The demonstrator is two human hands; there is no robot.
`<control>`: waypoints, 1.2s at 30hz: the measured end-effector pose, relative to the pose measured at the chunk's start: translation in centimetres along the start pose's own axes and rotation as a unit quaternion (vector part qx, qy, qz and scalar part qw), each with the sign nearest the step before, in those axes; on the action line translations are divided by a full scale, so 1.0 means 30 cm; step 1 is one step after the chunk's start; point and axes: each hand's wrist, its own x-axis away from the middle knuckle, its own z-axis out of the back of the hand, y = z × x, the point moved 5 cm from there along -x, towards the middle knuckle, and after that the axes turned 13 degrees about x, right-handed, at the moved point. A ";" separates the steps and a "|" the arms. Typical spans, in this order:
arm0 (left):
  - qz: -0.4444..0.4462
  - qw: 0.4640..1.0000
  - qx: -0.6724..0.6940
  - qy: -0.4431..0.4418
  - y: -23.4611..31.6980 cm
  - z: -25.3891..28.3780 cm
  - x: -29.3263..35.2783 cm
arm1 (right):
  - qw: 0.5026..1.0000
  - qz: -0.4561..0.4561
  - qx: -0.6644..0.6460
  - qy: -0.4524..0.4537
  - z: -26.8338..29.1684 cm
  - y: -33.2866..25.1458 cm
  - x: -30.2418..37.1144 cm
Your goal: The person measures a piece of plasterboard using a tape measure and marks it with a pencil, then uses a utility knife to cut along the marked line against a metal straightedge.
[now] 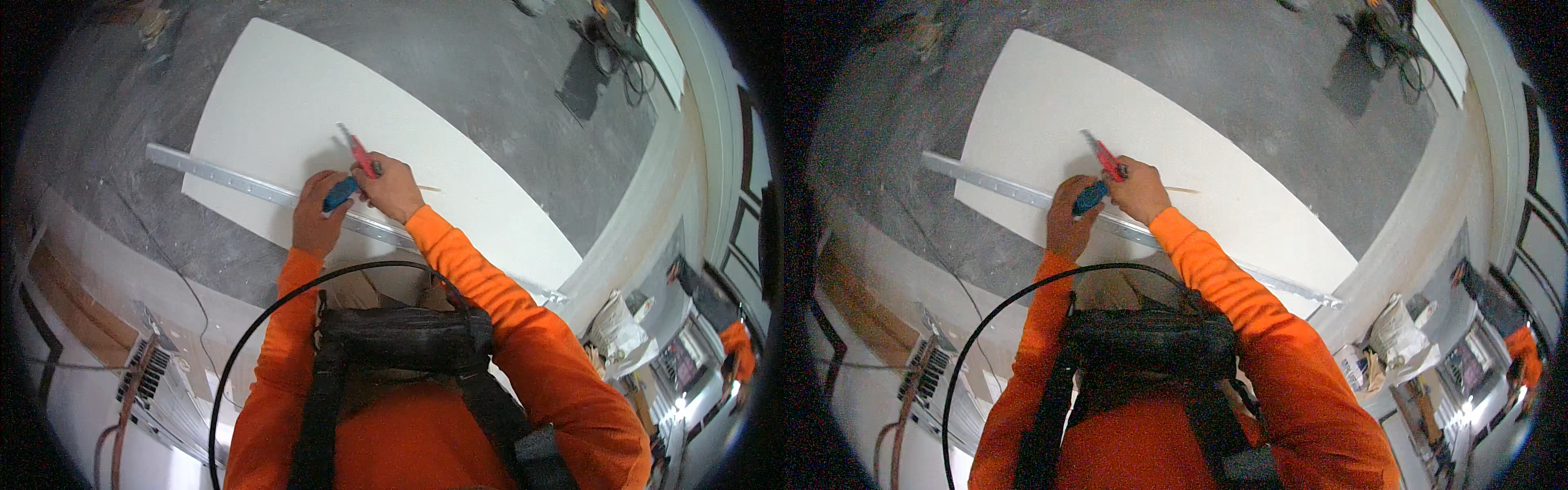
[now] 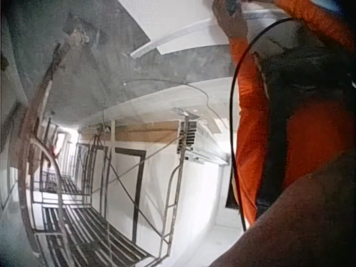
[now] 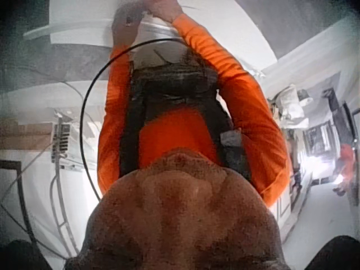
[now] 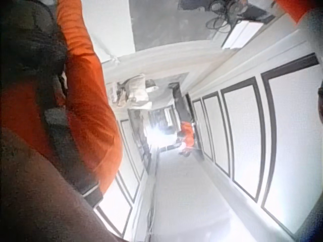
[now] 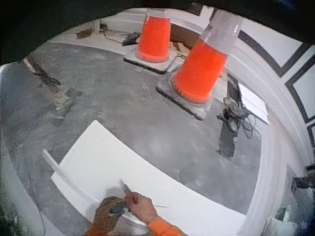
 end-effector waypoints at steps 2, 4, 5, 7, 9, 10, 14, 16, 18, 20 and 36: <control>0.029 0.999 0.034 0.003 -0.025 0.001 0.021 | 0.991 0.061 0.077 0.086 0.022 0.060 -0.018; 0.097 0.991 0.096 0.013 -0.066 0.070 0.061 | 0.983 0.045 0.132 0.117 0.082 0.035 -0.011; 0.147 0.977 0.154 0.015 -0.147 0.108 0.088 | 0.981 0.020 0.139 0.133 0.110 0.052 -0.033; 0.098 0.994 0.036 -0.033 -0.071 0.108 0.060 | 0.974 -0.031 0.152 0.163 0.200 0.160 -0.046; 0.078 0.992 0.022 -0.096 -0.138 0.127 0.077 | 0.973 -0.045 0.152 0.170 0.235 0.221 -0.068; 0.083 0.992 0.002 -0.099 -0.183 0.138 0.100 | 0.980 -0.070 0.095 0.161 0.221 0.241 -0.064; 0.136 0.973 -0.143 -0.118 -0.122 0.039 0.100 | 0.977 -0.133 -0.032 0.165 0.252 0.301 -0.092; 0.130 0.971 -0.155 -0.128 -0.105 0.029 0.099 | 0.975 -0.143 -0.059 0.157 0.263 0.280 -0.095; 0.105 0.983 -0.077 -0.132 -0.159 0.028 0.105 | 0.977 -0.143 -0.093 0.126 0.272 0.219 -0.100; 0.081 0.989 -0.067 -0.101 -0.171 0.019 0.086 | 0.978 -0.129 -0.075 0.143 0.267 0.186 -0.119; 0.178 0.984 -0.030 0.000 -0.260 0.175 0.156 | 0.946 -0.043 0.055 0.318 0.384 0.197 -0.117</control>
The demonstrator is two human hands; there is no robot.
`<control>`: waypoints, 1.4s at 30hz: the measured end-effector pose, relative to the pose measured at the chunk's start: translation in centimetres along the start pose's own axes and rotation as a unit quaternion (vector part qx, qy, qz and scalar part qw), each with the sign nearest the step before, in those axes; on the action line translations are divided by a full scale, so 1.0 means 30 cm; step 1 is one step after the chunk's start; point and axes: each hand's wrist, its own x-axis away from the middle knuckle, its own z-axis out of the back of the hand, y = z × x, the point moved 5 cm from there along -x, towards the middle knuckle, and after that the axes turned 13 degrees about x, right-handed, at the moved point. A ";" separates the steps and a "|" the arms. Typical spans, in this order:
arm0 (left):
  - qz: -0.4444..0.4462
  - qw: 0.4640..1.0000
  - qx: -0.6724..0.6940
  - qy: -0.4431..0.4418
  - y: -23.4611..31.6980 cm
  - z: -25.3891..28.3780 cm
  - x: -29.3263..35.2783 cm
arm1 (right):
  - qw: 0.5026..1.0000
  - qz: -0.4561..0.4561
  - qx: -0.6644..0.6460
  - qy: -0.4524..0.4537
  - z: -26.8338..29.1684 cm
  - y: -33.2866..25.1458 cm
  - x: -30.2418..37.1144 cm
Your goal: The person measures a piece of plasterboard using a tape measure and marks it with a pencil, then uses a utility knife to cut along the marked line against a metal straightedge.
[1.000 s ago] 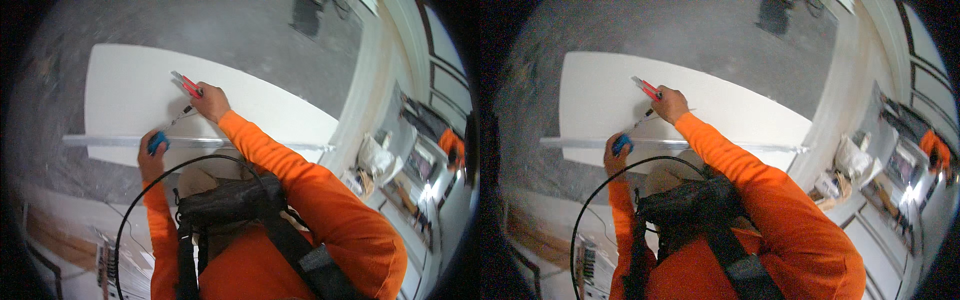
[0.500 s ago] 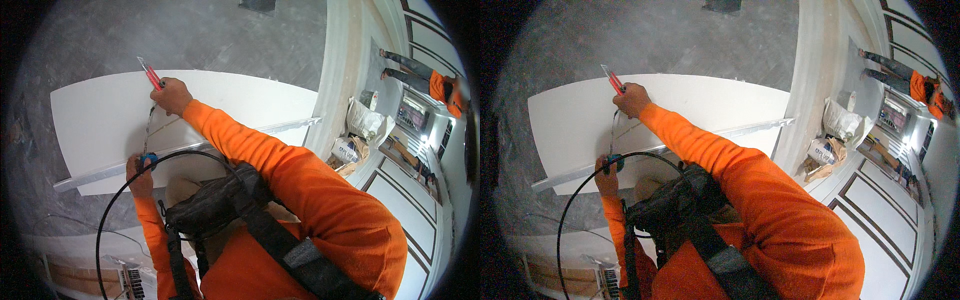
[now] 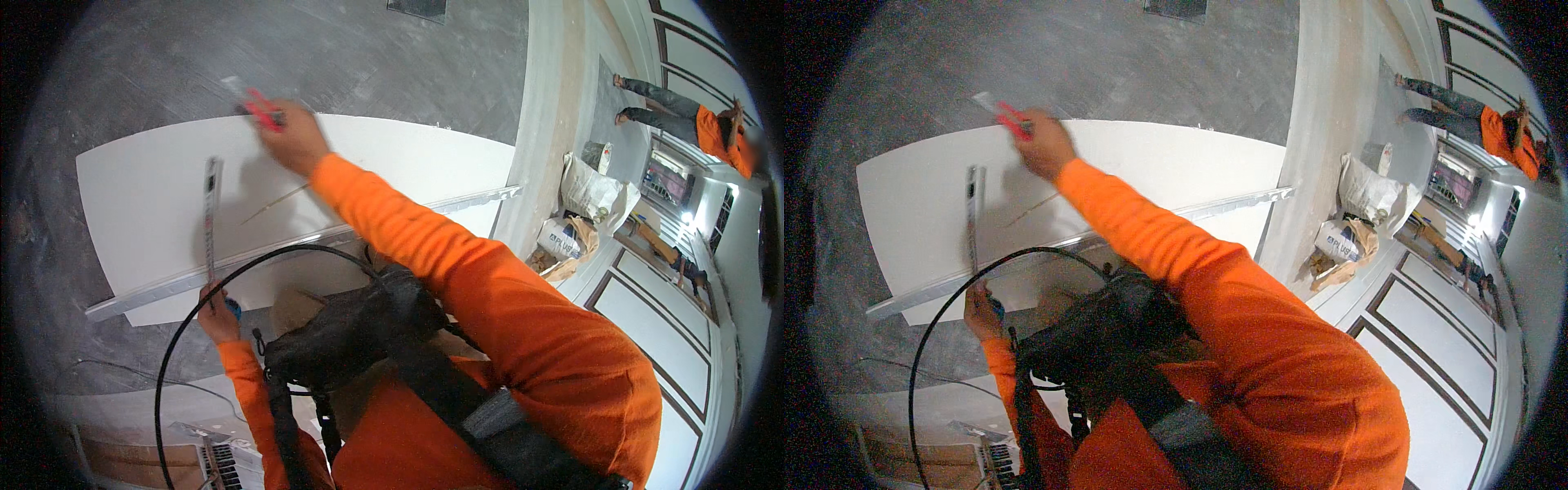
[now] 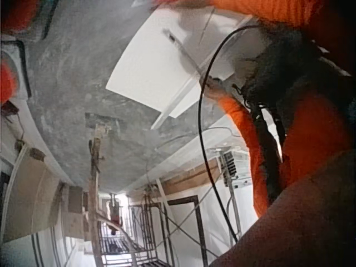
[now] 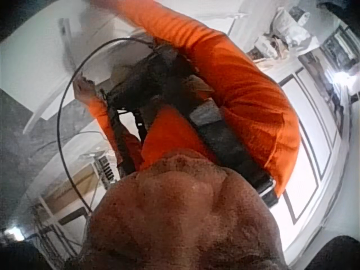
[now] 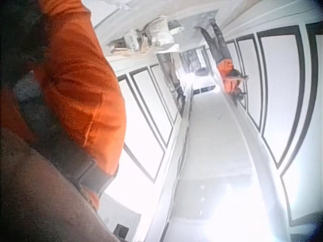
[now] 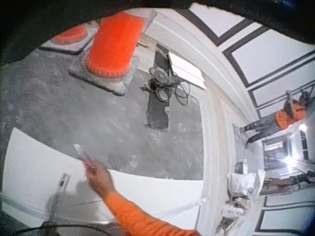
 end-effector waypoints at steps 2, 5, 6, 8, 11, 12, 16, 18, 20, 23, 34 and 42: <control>0.013 0.998 0.051 0.014 -0.054 0.109 0.042 | 0.996 -0.025 0.032 0.075 0.097 0.204 0.037; 0.053 0.997 0.047 0.033 -0.076 0.201 0.097 | 0.971 -0.088 0.201 0.100 0.342 0.600 0.085; 0.056 0.995 0.070 0.035 -0.098 0.222 0.102 | 0.957 -0.059 0.248 0.135 0.420 0.727 0.106; 0.064 0.991 0.110 0.042 -0.165 0.255 0.103 | 0.957 -0.016 0.279 0.074 0.528 0.872 0.121; 0.062 0.992 0.087 0.064 -0.107 0.218 0.049 | 0.946 -0.027 0.322 -0.023 0.613 0.973 0.119; 0.050 0.993 0.080 0.077 -0.104 0.223 0.032 | 0.927 -0.017 0.371 -0.042 0.616 0.966 0.095; 0.013 0.999 0.015 0.047 -0.090 0.258 -0.056 | 0.856 -0.025 0.513 -0.062 0.656 1.026 0.021; 0.078 0.994 0.050 0.052 -0.108 0.327 -0.064 | 0.848 0.016 0.529 0.007 0.631 1.006 -0.006; 0.091 0.993 0.040 0.067 -0.098 0.409 -0.087 | 0.904 -0.005 0.426 0.045 0.547 0.921 -0.020; -0.011 0.993 -0.068 0.096 0.050 0.347 -0.153 | 0.936 0.104 0.335 -0.044 0.524 0.893 0.122; 0.121 0.983 0.096 0.100 0.053 0.365 -0.552 | 0.986 0.067 0.010 -0.151 -0.031 0.404 0.140; 0.077 0.993 0.024 0.082 -0.081 0.434 -0.652 | 0.994 0.020 0.048 -0.100 -0.133 0.320 0.128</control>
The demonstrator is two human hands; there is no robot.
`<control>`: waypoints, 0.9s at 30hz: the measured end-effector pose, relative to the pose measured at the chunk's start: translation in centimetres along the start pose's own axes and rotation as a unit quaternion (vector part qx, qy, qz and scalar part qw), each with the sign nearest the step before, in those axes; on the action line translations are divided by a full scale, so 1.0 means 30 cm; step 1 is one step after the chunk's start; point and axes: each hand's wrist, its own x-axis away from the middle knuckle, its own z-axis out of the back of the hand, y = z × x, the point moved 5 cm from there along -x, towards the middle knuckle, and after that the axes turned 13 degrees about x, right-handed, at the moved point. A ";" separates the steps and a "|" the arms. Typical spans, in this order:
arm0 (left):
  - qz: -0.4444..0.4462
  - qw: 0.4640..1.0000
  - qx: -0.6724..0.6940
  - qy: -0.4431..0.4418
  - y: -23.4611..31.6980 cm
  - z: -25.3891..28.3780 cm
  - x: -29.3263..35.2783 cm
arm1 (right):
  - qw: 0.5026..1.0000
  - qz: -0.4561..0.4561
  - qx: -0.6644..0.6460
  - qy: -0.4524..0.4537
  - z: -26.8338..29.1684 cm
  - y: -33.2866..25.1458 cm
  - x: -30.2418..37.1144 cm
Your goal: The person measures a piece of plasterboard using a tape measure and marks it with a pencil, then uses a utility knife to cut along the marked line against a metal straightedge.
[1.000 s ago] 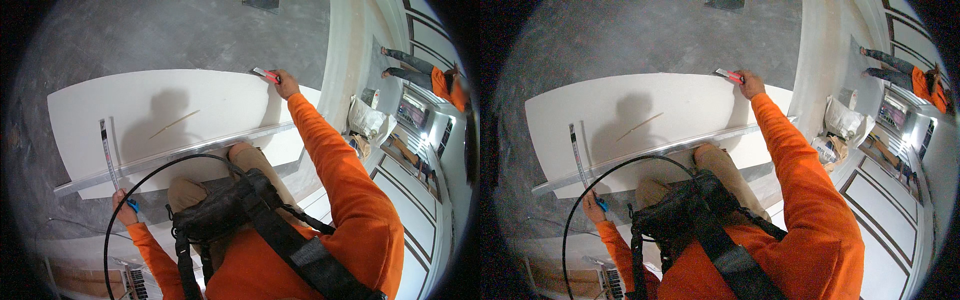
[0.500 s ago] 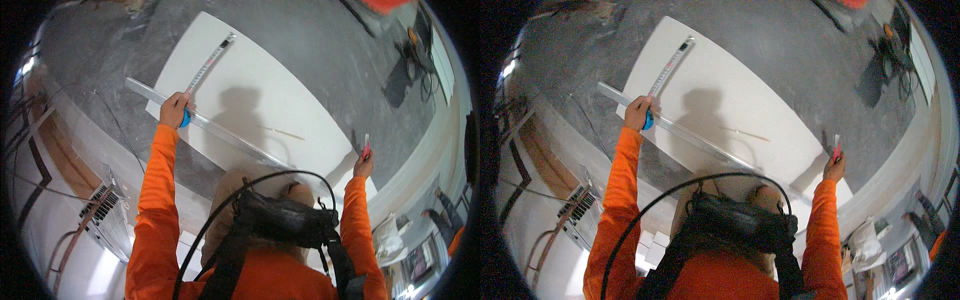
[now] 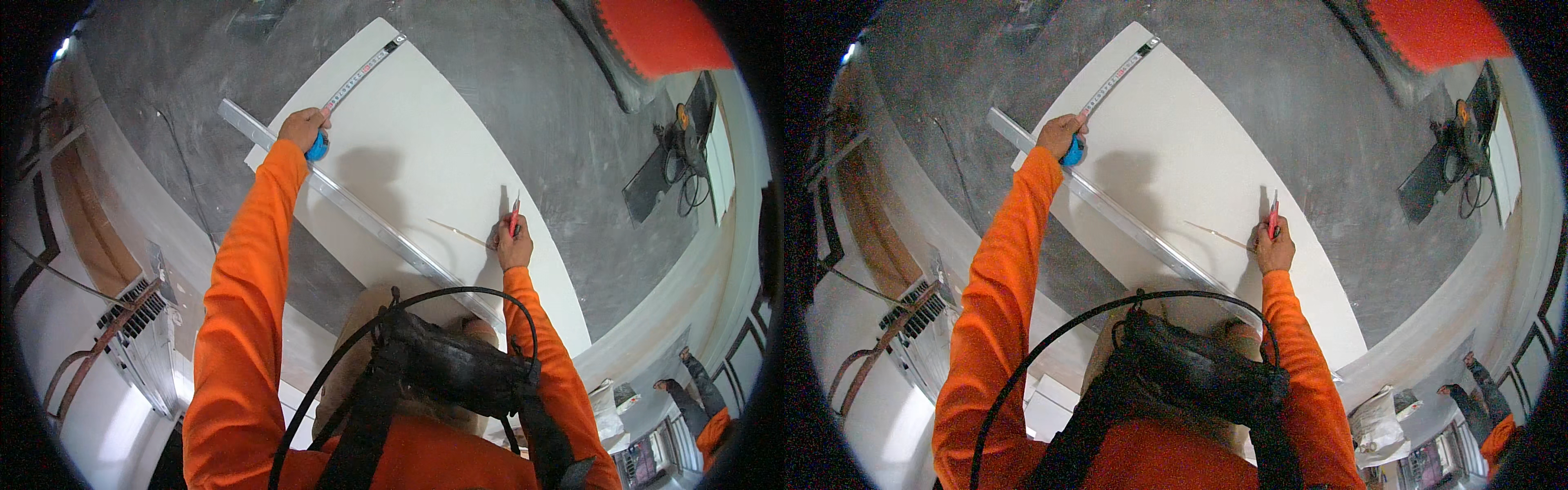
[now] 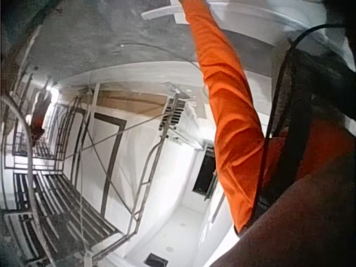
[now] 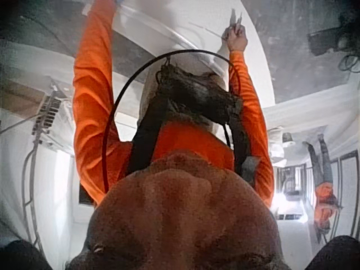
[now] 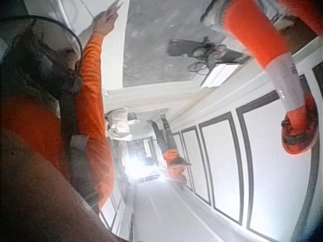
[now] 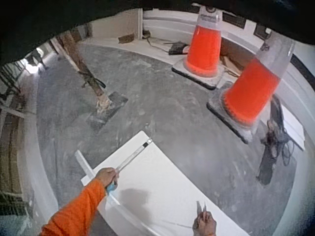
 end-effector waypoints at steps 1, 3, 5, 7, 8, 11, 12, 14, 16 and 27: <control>0.001 1.000 0.001 0.009 -0.006 0.007 -0.010 | 1.000 0.010 0.019 0.006 -0.002 -0.006 -0.005; 0.021 0.999 -0.034 0.009 -0.005 -0.001 -0.017 | 1.000 -0.012 0.001 0.001 -0.008 0.001 -0.004; 0.042 0.997 -0.057 0.014 0.004 -0.001 -0.011 | 1.000 -0.015 -0.008 0.000 -0.007 -0.006 -0.004; 0.068 0.995 -0.069 0.024 -0.005 0.015 -0.003 | 1.000 -0.002 -0.007 0.000 -0.008 -0.016 0.003; 0.069 0.993 -0.089 0.019 -0.009 0.022 0.004 | 1.000 0.003 0.007 0.001 -0.007 -0.021 0.002; 0.091 0.987 -0.131 0.008 0.001 0.030 0.023 | 0.999 0.009 0.032 -0.004 0.013 -0.036 -0.010; 0.115 0.984 -0.135 0.006 0.010 0.031 0.039 | 0.999 0.004 0.027 -0.017 0.022 -0.040 -0.009; 0.135 0.977 -0.164 0.008 0.007 0.019 0.037 | 0.998 -0.014 -0.005 -0.057 0.029 -0.046 -0.020; 0.135 0.966 -0.218 0.024 -0.013 0.034 0.001 | 0.990 -0.036 -0.062 -0.125 0.007 -0.064 -0.039; 0.165 0.965 -0.199 -0.046 -0.022 0.031 -0.052 | 0.923 0.280 0.210 -0.160 -0.350 -0.831 -0.055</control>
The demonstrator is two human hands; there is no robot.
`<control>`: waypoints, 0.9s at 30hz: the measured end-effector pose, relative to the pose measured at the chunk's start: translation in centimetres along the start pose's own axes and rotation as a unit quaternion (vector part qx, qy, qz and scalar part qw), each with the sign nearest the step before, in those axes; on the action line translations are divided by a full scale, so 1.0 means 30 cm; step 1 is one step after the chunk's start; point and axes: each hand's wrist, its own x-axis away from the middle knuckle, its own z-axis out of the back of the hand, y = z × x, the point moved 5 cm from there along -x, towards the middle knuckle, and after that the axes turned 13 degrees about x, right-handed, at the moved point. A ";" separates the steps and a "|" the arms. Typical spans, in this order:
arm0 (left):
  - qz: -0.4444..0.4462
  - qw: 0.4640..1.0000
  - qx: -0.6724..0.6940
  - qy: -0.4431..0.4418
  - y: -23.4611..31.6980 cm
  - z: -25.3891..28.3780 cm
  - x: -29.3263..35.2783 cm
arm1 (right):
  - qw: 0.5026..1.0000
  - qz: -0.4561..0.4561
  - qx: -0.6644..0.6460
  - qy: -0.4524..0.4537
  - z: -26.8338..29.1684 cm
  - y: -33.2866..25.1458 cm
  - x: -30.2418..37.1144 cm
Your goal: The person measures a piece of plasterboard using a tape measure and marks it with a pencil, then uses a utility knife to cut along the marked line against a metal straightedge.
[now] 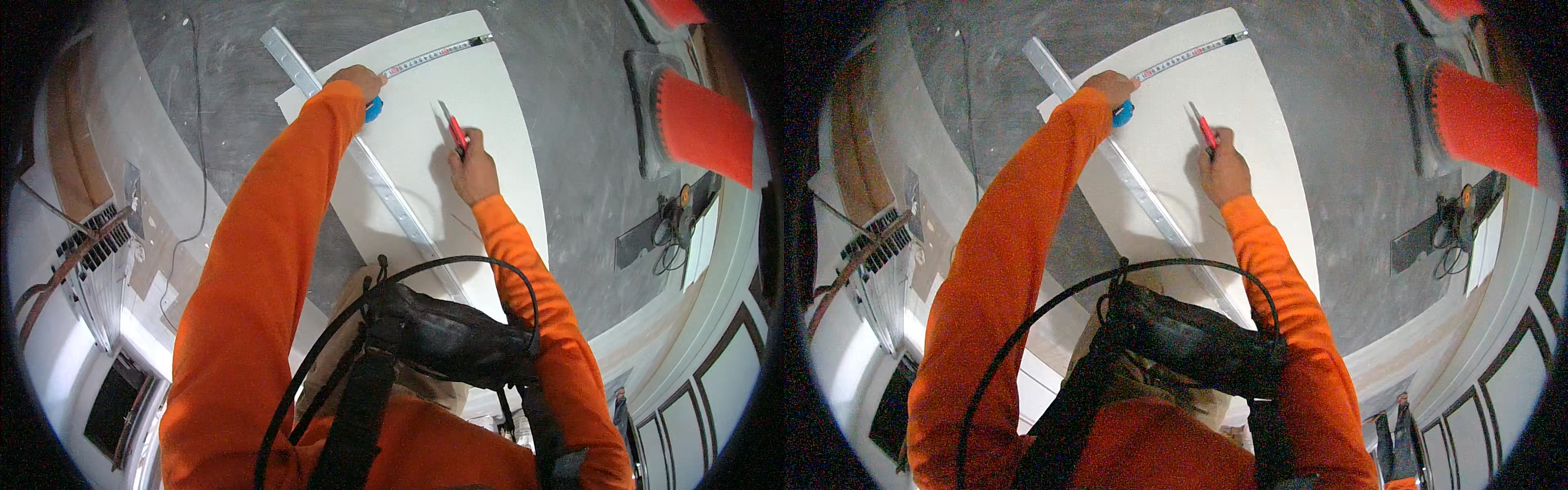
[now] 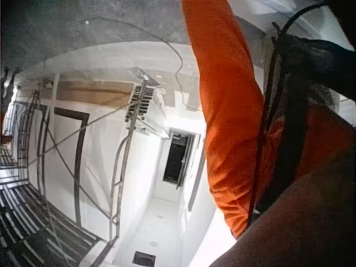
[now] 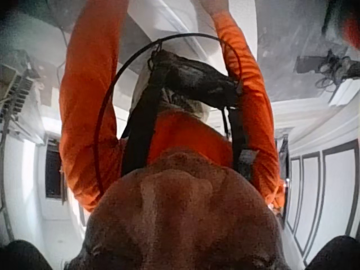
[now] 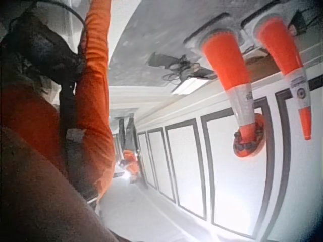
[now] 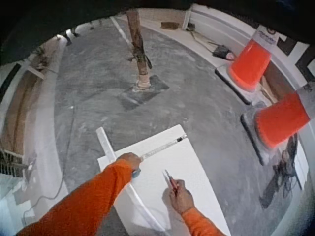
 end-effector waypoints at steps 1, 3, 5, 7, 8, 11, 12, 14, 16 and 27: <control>-0.009 1.000 -0.020 0.007 -0.026 -0.004 -0.014 | 1.000 0.008 0.001 -0.010 0.003 -0.075 -0.032; -0.041 0.998 -0.027 0.028 -0.056 -0.020 -0.040 | 1.000 0.022 0.008 -0.020 -0.020 -0.140 -0.088; -0.060 0.997 -0.031 0.021 -0.035 -0.027 -0.041 | 0.999 0.036 0.018 -0.017 -0.040 -0.149 -0.142; -0.059 0.998 -0.034 -0.017 0.006 -0.038 -0.027 | 0.998 0.050 0.039 -0.015 -0.074 -0.140 -0.181; -0.065 0.997 -0.033 -0.020 0.020 -0.033 -0.022 | 0.997 0.048 0.053 -0.023 -0.084 -0.150 -0.192; -0.074 0.996 -0.047 -0.010 -0.014 -0.011 -0.026 | 0.994 0.047 0.088 -0.037 -0.105 -0.234 -0.208; -0.080 0.995 -0.057 0.001 -0.020 -0.013 -0.035 | 0.993 0.045 0.102 -0.038 -0.112 -0.246 -0.216; -0.086 0.994 -0.072 0.015 -0.037 -0.019 -0.050 | 0.992 0.044 0.116 -0.030 -0.126 -0.268 -0.232; -0.095 0.992 -0.081 0.019 -0.016 -0.033 -0.048 | 0.990 0.040 0.131 -0.026 -0.129 -0.257 -0.251; -0.072 0.997 -0.015 0.024 -0.041 -0.029 -0.054 | 0.986 0.020 0.153 -0.069 -0.131 -0.283 -0.259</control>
